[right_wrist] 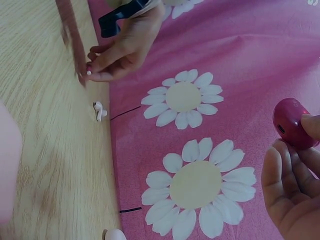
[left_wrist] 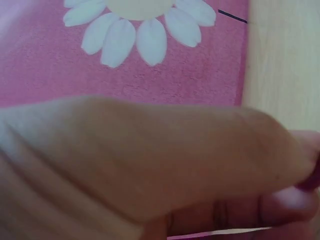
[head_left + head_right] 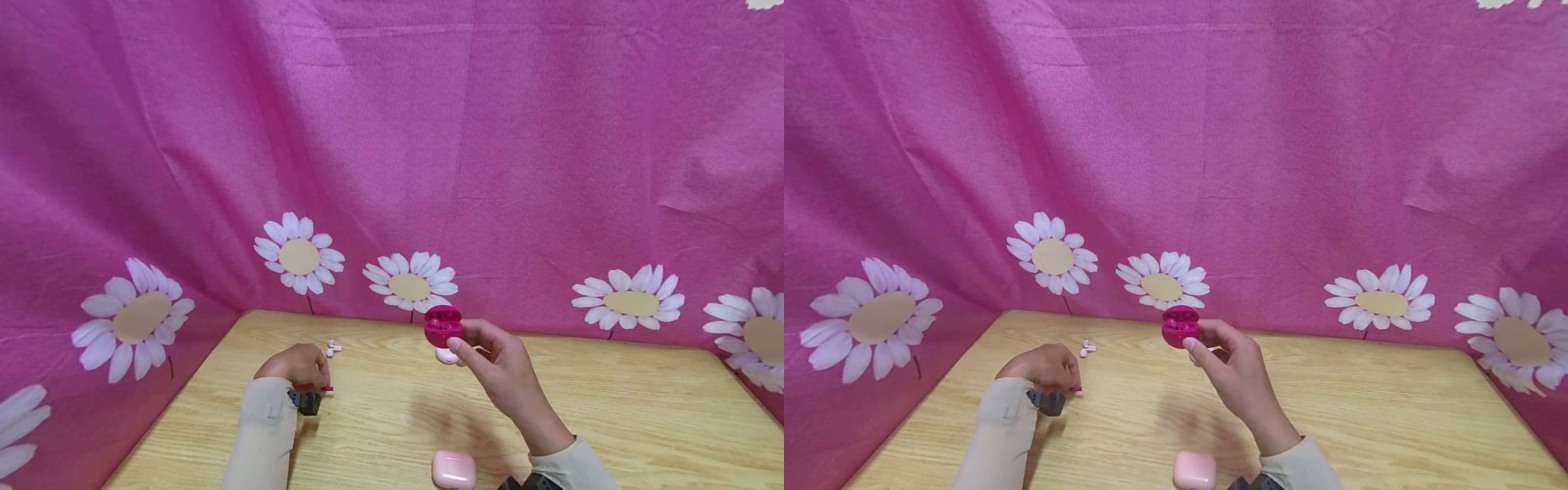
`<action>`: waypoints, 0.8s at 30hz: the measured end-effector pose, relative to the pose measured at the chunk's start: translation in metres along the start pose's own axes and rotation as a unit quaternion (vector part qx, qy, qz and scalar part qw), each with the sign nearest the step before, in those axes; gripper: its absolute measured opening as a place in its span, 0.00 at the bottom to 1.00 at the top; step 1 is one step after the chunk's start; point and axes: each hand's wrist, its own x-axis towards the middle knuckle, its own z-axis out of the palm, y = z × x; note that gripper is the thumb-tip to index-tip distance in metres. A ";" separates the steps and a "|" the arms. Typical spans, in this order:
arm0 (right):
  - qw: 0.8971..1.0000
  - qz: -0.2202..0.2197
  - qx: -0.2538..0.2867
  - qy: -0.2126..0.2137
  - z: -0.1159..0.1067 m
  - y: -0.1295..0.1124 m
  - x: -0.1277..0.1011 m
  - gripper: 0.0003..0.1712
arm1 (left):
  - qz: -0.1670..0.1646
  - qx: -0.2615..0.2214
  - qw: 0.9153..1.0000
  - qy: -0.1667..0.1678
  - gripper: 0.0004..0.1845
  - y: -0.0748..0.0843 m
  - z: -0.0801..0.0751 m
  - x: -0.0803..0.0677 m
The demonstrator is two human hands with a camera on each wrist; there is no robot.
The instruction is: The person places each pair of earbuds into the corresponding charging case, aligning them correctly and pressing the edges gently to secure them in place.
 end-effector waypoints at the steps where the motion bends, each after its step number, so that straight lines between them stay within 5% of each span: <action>1: 1.000 0.001 -0.001 0.000 0.000 0.000 0.000 0.10 | 0.003 -0.005 1.000 0.000 0.04 0.001 -0.001 -0.001; 10: 1.000 0.003 -0.002 -0.002 0.000 0.000 0.000 0.10 | 0.030 -0.089 0.996 0.000 0.06 0.009 -0.006 -0.004; 16: 1.000 0.000 -0.001 -0.001 0.000 0.000 0.000 0.10 | 0.077 -0.045 0.994 0.063 0.04 0.016 -0.009 -0.003; 24: 1.000 -0.003 0.002 0.000 0.000 -0.001 0.000 0.10 | 0.139 -0.031 0.980 0.137 0.03 0.026 -0.014 -0.002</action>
